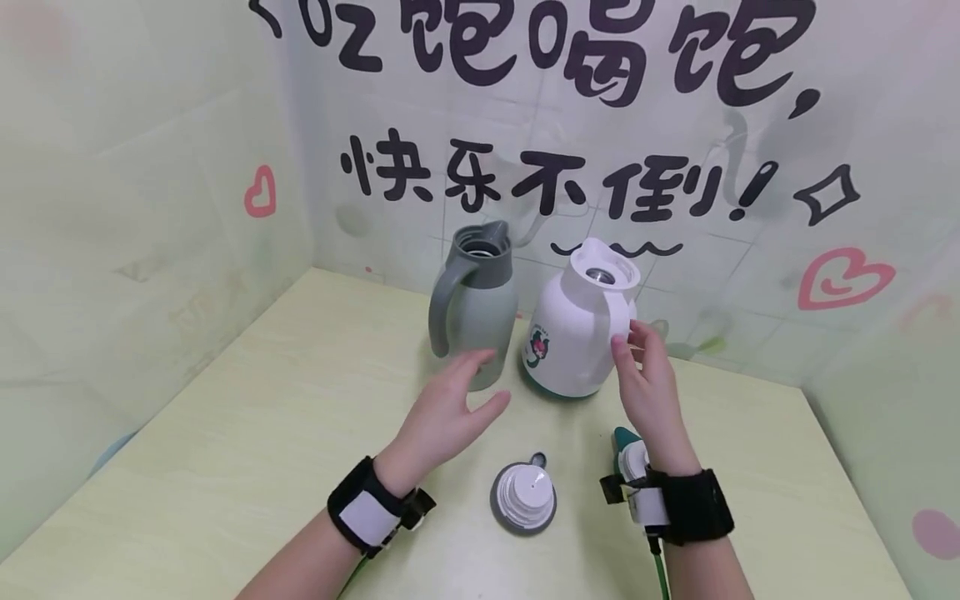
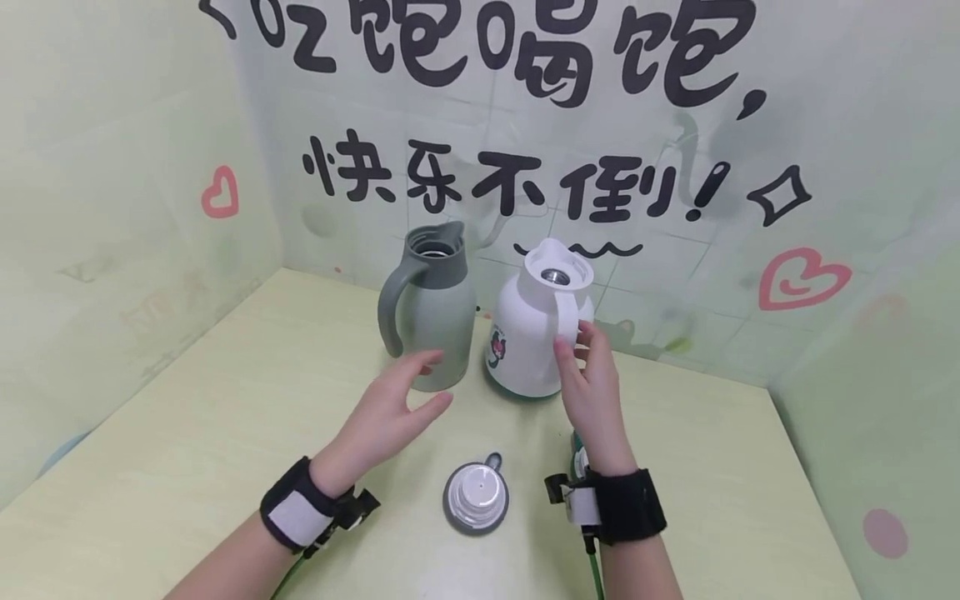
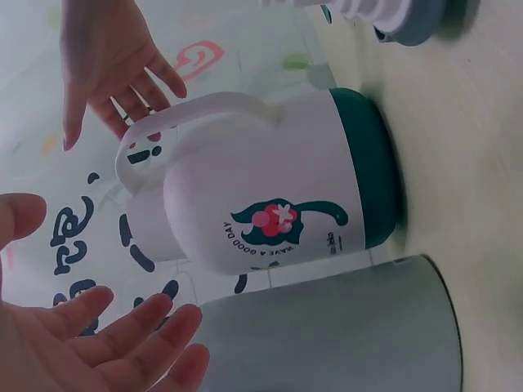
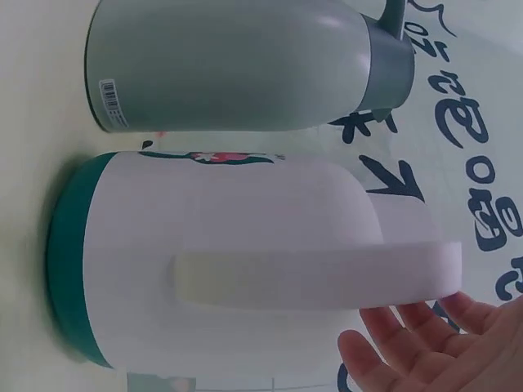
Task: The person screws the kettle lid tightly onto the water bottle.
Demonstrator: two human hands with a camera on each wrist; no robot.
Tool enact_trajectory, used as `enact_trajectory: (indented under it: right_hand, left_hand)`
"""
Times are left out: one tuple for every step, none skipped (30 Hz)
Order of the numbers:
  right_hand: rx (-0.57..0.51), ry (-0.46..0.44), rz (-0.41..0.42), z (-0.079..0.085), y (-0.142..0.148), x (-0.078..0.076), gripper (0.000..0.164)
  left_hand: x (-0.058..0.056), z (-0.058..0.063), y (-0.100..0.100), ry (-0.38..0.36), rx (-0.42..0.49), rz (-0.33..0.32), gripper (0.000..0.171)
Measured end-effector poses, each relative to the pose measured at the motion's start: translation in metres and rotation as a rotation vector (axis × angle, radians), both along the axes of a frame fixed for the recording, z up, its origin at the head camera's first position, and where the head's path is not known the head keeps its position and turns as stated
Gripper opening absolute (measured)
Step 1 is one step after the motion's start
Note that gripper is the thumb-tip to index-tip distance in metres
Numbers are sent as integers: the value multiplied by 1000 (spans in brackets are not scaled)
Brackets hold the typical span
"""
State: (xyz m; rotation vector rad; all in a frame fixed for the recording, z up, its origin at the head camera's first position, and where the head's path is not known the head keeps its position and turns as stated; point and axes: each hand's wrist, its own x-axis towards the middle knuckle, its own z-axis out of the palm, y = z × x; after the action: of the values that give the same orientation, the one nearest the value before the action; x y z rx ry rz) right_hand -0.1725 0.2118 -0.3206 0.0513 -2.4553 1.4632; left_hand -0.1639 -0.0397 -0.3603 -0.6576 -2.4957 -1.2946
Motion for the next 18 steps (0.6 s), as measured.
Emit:
enact_trajectory:
  right_hand:
    - [-18, -7, -1, 2, -1, -3, 57]
    - [-37, -11, -2, 3, -3, -7, 56]
    - [-61, -16, -2, 4, -4, -9, 55]
    - [-90, -21, 0, 4, -4, -13, 55]
    - [-117, -26, 2, 4, -5, -16, 55]
    - [-145, -32, 5, 4, -6, -19, 54]
    - [-170, -37, 7, 3, -6, -21, 53]
    - [-194, -41, 10, 2, -7, -24, 52]
    - [-214, -45, 8, 1, -8, -26, 50]
    - [-230, -49, 7, 0, -9, -28, 49]
    - [-242, -50, 3, -1, -9, -29, 48]
    - [-253, -51, -1, -2, -10, -31, 47]
    - [-260, -48, -8, -3, -11, -32, 47]
    - [-267, -43, -14, -3, -11, -33, 46]
    - [-275, -38, -19, -4, -12, -33, 45]
    - [-282, -31, -22, -5, -13, -34, 44]
    - [-289, -25, -27, -5, -14, -35, 42]
    - [-297, -19, -31, -6, -15, -35, 40]
  left_hand:
    - [-2, 0, 3, -39, 18, -13, 59]
    - [-5, 0, 6, -79, 42, -28, 63]
    - [-8, 0, 9, -114, 63, -42, 67]
    - [-12, 0, 12, -148, 87, -60, 72]
    - [-16, 1, 16, -180, 110, -77, 76]
    - [-20, 1, 19, -208, 132, -94, 80]
    - [-25, 2, 23, -235, 146, -108, 83]
    - [-29, 3, 26, -258, 157, -125, 86]
    - [-34, 3, 29, -275, 162, -142, 88]
    - [-39, 3, 33, -293, 168, -161, 90]
    - [-44, 3, 36, -308, 174, -178, 91]
    - [-48, 3, 39, -320, 176, -194, 92]
    - [-52, 3, 42, -327, 174, -206, 94]
    - [-55, 2, 45, -332, 172, -215, 95]
    - [-59, 1, 47, -331, 165, -217, 97]
    - [-62, 1, 50, -330, 160, -215, 99]
    - [-65, 0, 52, -325, 154, -210, 100]
    - [-67, 0, 54, -322, 145, -200, 102]
